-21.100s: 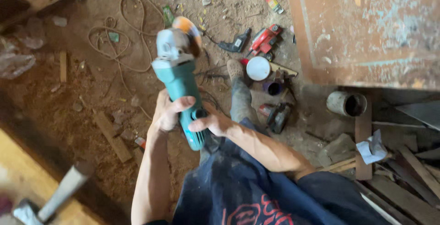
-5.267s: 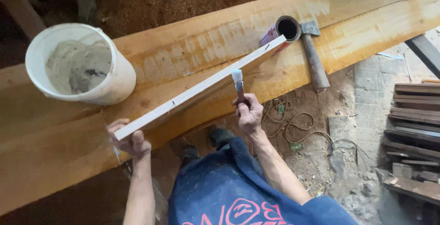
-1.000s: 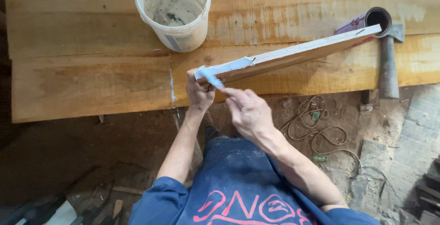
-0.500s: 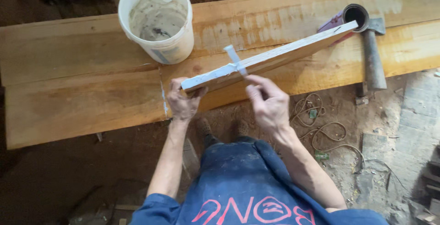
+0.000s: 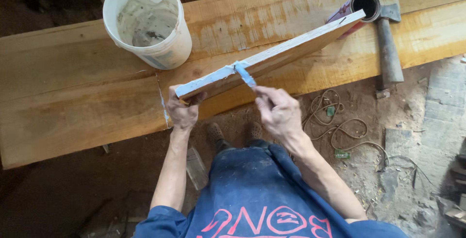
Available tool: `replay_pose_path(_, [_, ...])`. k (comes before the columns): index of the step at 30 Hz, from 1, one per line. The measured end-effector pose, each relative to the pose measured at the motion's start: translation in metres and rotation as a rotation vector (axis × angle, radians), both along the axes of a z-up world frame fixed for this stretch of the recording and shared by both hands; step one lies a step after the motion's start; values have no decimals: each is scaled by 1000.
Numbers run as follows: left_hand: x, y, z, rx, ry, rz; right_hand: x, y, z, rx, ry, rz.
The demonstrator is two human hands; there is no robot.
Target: The person hammers nails into a wooden plank, then uses an angle grinder to cut the plank, producing sparks. Afterward, the person applies a white paste to the plank with a putty knife.
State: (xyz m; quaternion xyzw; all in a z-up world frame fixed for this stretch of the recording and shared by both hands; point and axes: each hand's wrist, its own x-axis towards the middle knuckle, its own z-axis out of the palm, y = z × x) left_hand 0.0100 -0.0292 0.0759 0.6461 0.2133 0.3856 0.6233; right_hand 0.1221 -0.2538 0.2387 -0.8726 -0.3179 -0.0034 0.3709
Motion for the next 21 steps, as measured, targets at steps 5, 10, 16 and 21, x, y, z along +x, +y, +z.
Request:
replay_pose_path(5, [-2, -1, 3, 63, 28, 42, 9, -2, 2, -193, -59, -87])
replay_pose_path(10, [2, -3, 2, 114, 105, 81, -3, -11, 9, -262, 20, 126])
replay_pose_path(16, [5, -8, -9, -147, -38, 13, -13, 19, 4, 6, 33, 105])
replay_pose_path(21, [12, -4, -12, 10, 14, 77, -12, 43, 0, -92, 69, 280])
